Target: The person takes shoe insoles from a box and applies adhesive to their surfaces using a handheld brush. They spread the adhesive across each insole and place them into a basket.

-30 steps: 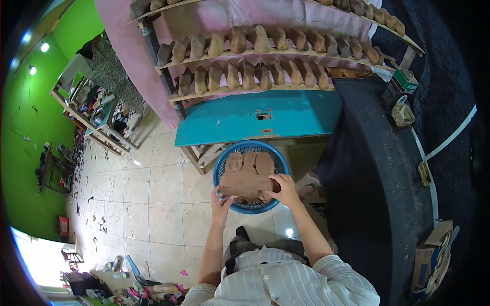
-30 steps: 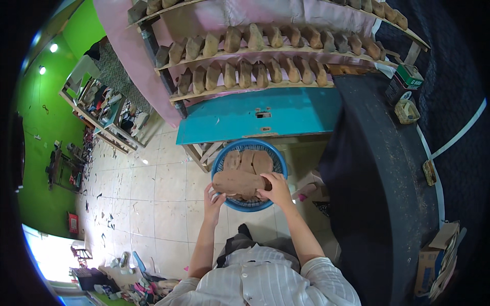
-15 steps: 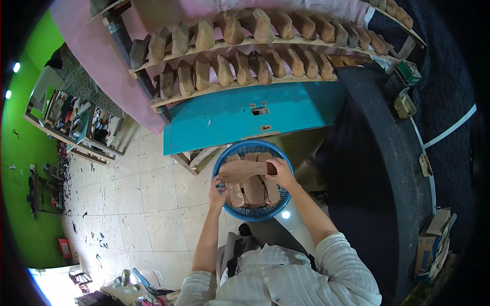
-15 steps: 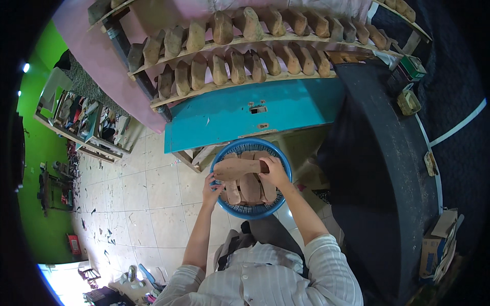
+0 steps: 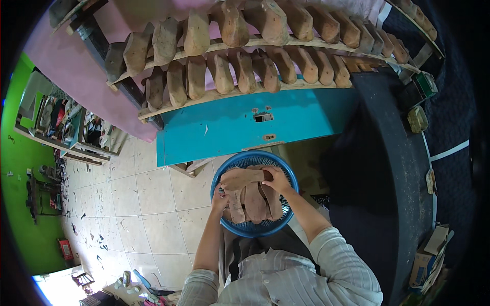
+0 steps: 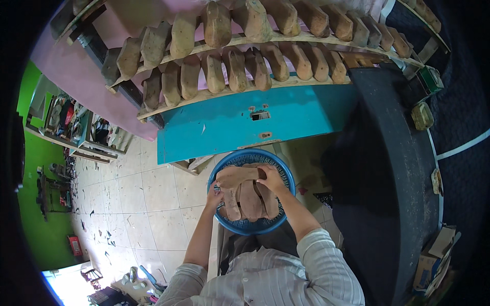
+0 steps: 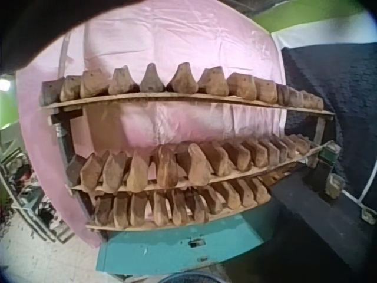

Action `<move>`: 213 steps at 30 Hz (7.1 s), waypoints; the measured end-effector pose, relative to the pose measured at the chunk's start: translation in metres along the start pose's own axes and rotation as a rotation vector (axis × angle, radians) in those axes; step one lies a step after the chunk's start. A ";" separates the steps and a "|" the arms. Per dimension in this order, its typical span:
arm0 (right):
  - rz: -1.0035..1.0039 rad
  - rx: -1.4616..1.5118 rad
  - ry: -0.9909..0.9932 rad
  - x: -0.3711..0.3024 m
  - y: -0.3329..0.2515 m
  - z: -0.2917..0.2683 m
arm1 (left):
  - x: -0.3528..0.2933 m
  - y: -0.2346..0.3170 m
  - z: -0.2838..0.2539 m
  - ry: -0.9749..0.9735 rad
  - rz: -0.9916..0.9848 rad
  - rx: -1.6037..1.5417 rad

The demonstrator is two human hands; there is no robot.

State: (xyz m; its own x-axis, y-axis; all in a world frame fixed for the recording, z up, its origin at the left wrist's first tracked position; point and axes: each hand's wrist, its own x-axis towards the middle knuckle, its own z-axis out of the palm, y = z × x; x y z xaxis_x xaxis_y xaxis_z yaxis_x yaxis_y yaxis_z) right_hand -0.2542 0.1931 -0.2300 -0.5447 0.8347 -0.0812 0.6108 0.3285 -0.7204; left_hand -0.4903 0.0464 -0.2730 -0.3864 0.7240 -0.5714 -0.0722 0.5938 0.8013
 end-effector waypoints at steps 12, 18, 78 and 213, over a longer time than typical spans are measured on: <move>0.026 -0.050 -0.086 0.015 0.018 0.014 | 0.008 0.009 0.010 0.073 -0.165 0.131; -0.018 -0.101 -0.079 0.015 0.023 0.018 | 0.006 0.006 0.015 0.068 -0.176 0.176; 0.467 -0.631 1.673 -0.581 -0.032 -0.322 | -0.433 0.171 0.464 -0.981 1.138 0.137; -0.087 -0.584 1.108 -0.466 0.106 -0.549 | -0.341 0.249 0.735 -1.890 -0.282 -0.475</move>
State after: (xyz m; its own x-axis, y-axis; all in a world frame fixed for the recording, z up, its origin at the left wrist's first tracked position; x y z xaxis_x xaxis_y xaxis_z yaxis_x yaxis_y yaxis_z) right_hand 0.3796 0.0814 0.1093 0.0057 0.6296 0.7769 0.9144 0.3111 -0.2588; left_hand 0.2990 0.2057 -0.0088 0.9626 0.2173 0.1620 -0.2685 0.8463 0.4601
